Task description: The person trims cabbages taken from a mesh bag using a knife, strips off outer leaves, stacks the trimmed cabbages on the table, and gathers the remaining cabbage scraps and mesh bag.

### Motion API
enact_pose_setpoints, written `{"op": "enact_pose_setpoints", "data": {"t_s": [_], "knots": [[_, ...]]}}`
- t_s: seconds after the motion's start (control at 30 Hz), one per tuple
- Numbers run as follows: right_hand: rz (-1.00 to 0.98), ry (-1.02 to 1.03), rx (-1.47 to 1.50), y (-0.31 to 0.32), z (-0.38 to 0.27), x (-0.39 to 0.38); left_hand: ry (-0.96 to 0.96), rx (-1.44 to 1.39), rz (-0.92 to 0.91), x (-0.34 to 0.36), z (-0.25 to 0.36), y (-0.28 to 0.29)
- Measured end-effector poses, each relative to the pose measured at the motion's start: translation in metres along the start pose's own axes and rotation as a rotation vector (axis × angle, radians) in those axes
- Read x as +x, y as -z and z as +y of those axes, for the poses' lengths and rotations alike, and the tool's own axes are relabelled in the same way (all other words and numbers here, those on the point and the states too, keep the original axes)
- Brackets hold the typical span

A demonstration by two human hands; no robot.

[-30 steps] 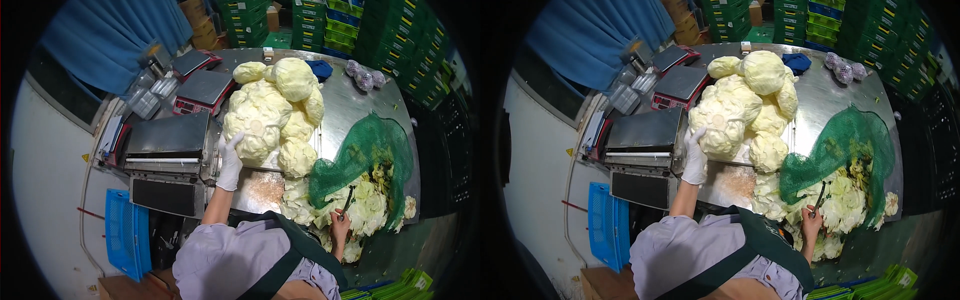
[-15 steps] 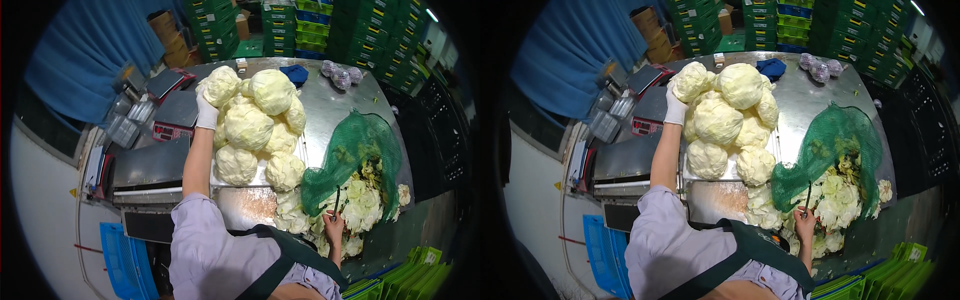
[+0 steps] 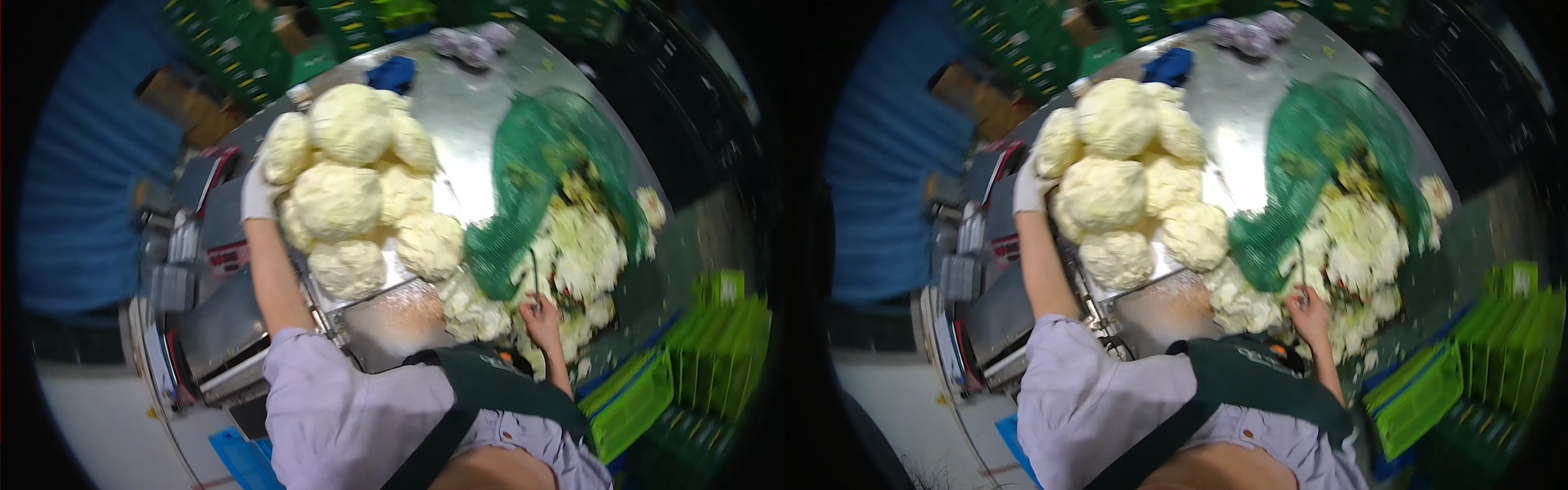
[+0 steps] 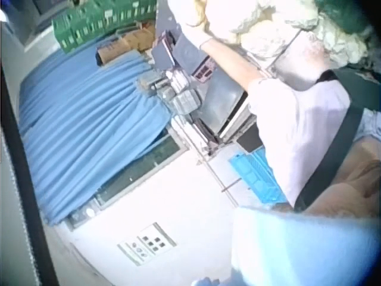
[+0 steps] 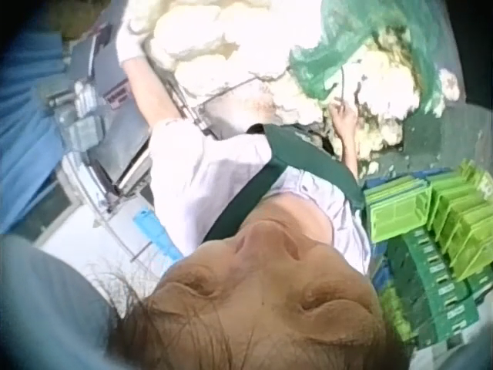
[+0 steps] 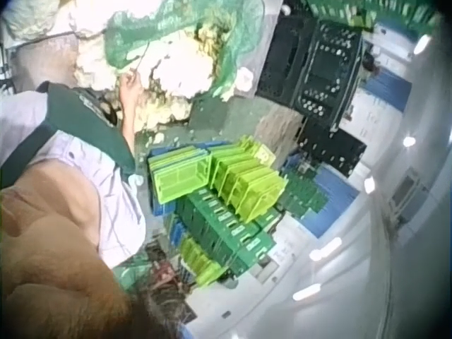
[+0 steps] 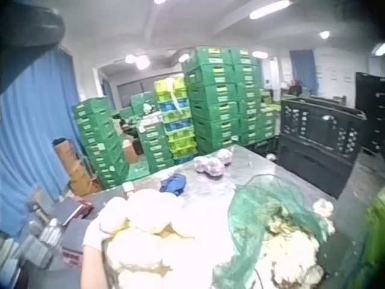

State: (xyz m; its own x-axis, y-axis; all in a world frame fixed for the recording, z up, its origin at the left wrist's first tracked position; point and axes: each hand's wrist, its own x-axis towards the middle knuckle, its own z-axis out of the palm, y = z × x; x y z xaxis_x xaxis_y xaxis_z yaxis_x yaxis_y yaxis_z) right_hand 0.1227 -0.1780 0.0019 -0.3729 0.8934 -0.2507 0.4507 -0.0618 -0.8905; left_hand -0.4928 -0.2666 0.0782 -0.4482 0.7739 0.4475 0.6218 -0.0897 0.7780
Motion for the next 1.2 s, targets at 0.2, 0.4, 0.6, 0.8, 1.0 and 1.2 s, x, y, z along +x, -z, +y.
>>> {"op": "enact_pose_setpoints", "data": {"t_s": [0.2,0.4,0.6,0.8,1.0,1.2], "knots": [[-0.029,0.001,-0.071,-0.003,0.002,-0.009,0.456,-0.52,0.284,0.015,0.008,0.006],[-0.129,-0.051,0.283,0.003,0.004,-0.044,0.288,0.335,0.731,0.02,0.085,-0.068],[-0.728,0.114,-0.033,-0.003,0.035,-0.053,0.1,-0.15,-0.085,-0.007,0.173,-0.242],[-1.122,-0.308,-0.033,-0.036,0.034,-0.023,0.0,0.223,-0.64,0.018,0.183,-0.422],[-0.452,-0.018,0.071,-0.044,0.075,-0.019,0.062,0.484,-0.655,0.078,0.111,-0.531],[-0.084,-0.056,0.135,-0.018,0.077,-0.025,0.052,0.728,-0.893,0.056,0.128,-0.606]]}}
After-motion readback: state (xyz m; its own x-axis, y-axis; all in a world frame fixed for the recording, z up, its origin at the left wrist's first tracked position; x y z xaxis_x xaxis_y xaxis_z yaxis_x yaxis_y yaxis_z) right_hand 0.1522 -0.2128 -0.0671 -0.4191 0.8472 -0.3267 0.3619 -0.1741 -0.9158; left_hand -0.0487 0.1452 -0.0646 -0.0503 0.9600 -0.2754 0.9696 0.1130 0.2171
